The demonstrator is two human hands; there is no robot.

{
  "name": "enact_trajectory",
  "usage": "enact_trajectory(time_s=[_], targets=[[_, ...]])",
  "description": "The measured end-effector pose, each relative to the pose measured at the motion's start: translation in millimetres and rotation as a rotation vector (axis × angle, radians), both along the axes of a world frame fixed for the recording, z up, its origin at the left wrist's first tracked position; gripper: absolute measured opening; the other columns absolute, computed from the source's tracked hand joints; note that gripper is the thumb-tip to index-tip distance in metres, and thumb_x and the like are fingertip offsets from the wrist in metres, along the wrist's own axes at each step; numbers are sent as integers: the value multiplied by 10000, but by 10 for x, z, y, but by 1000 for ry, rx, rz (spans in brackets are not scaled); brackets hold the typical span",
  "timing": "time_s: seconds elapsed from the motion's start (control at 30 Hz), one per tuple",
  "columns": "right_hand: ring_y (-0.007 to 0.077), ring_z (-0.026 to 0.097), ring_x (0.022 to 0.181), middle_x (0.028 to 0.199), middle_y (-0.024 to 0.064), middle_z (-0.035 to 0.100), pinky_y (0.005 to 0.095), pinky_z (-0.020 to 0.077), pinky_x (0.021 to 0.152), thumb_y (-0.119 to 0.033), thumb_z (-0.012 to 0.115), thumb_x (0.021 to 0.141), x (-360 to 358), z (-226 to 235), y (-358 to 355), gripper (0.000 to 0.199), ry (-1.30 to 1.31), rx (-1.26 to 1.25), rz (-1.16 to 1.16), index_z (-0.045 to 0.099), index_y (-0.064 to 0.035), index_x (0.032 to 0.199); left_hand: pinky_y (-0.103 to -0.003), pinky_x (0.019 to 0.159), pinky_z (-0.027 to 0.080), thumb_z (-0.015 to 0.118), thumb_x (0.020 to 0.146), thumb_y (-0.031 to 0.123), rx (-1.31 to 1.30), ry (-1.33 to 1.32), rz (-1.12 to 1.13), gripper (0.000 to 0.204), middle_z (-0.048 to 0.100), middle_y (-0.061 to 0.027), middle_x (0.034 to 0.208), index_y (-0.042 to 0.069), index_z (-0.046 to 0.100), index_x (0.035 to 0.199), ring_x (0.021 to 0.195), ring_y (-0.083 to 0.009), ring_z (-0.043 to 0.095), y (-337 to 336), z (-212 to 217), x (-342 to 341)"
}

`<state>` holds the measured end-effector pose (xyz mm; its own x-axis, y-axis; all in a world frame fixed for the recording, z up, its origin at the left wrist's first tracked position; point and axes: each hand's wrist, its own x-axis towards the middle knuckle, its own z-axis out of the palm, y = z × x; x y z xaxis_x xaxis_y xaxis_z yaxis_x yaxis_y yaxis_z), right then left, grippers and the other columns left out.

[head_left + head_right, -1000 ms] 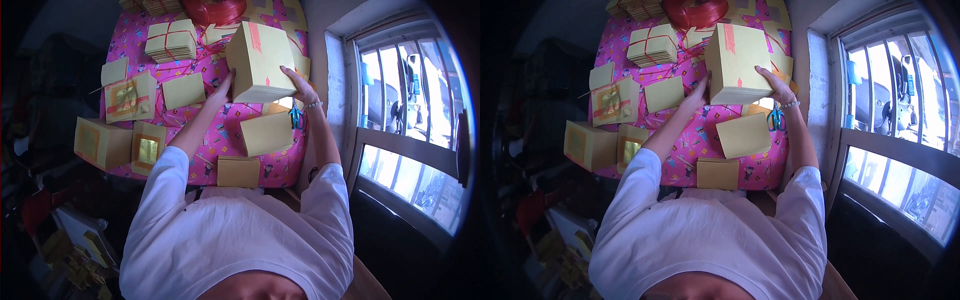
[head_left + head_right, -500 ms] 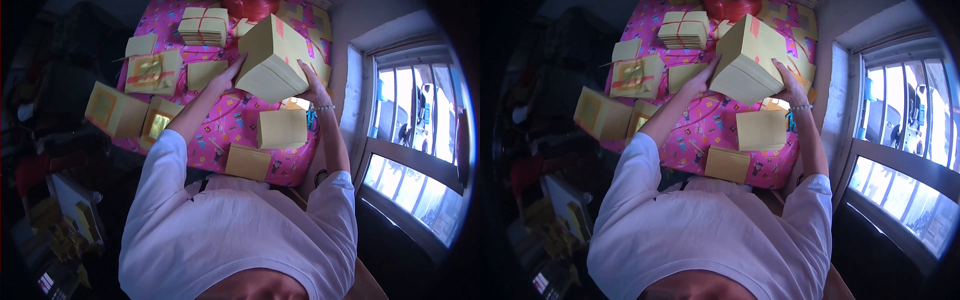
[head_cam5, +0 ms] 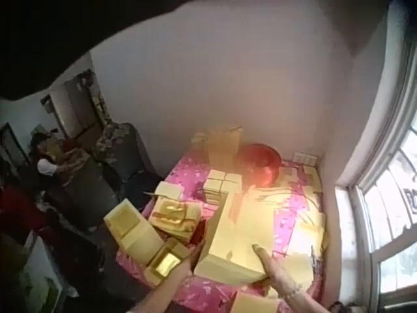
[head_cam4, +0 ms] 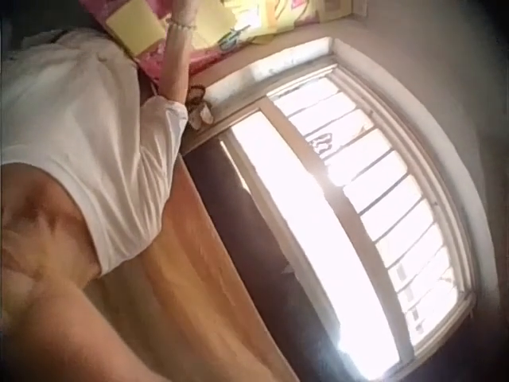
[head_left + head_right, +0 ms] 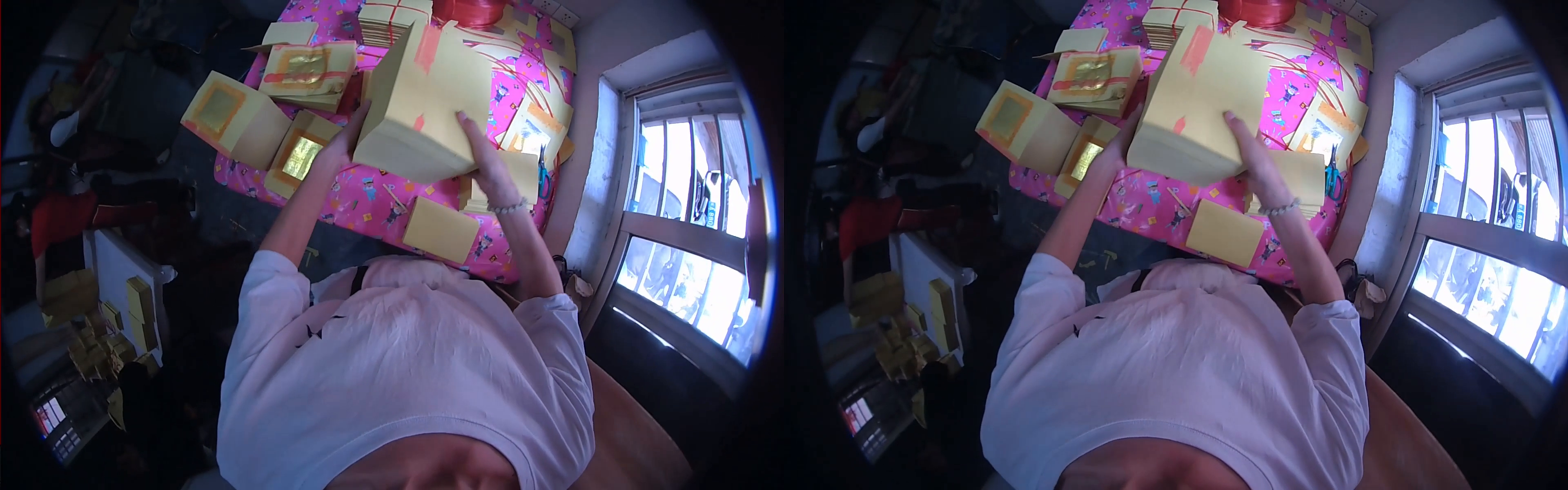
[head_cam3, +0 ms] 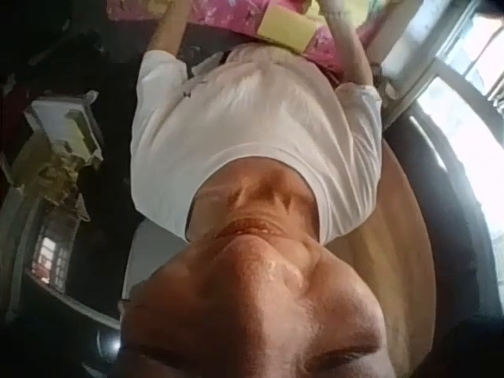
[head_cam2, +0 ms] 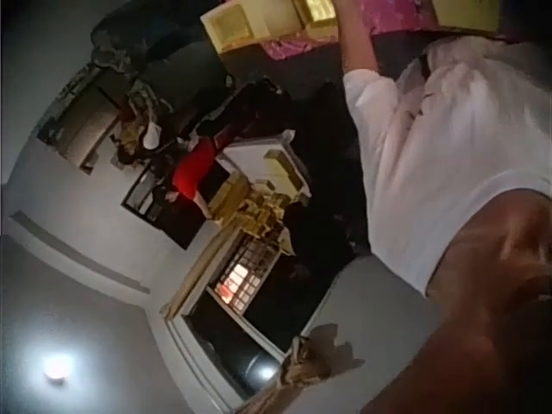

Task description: The recorder is sorting and counting stacks of joss paper on a table.

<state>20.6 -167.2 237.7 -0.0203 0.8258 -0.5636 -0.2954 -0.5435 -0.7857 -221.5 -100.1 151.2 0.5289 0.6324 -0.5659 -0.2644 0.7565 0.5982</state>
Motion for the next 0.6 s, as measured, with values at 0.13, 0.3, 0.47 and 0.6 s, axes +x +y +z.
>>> enact_trajectory(time_s=[0.13, 0.3, 0.47, 0.6], targets=[[219, 532, 1062, 1172, 127, 536, 343, 456, 869, -464, 652, 796, -437, -140, -423, 719, -30, 39, -43, 376, -12, 1282, -337, 890, 475, 446, 840, 646, 91, 30, 54, 720, 517, -85, 1274, 122, 424, 1334, 1093, -197, 549, -397, -105, -355], [223, 563, 1017, 1131, 153, 545, 336, 458, 863, -427, 667, 799, -912, -172, -821, 664, -205, -4, -123, 385, -6, 1227, -341, 867, 487, 459, 874, 520, -1, 83, 145, 574, 574, -64, 1173, 119, 480, 1283, 1038, -179, 575, -816, -175, -609], [203, 555, 1000, 1113, 154, 543, 323, 442, 876, -354, 676, 813, -1215, -357, -1072, 606, -148, 18, -191, 384, 20, 1189, -340, 848, 492, 461, 870, 510, 737, 237, -39, 535, 598, -58, 1117, 118, 525, 1228, 991, -183, 592, -1086, -677, -931], [199, 546, 1008, 1111, 151, 535, 314, 438, 874, -353, 670, 818, -1301, -565, -1150, 601, -161, 41, -245, 373, 16, 1189, -362, 831, 484, 447, 855, 566, 271, 482, -173, 588, 590, -62, 1125, 124, 522, 1235, 1000, -203, 578, -1002, -622, -922]])
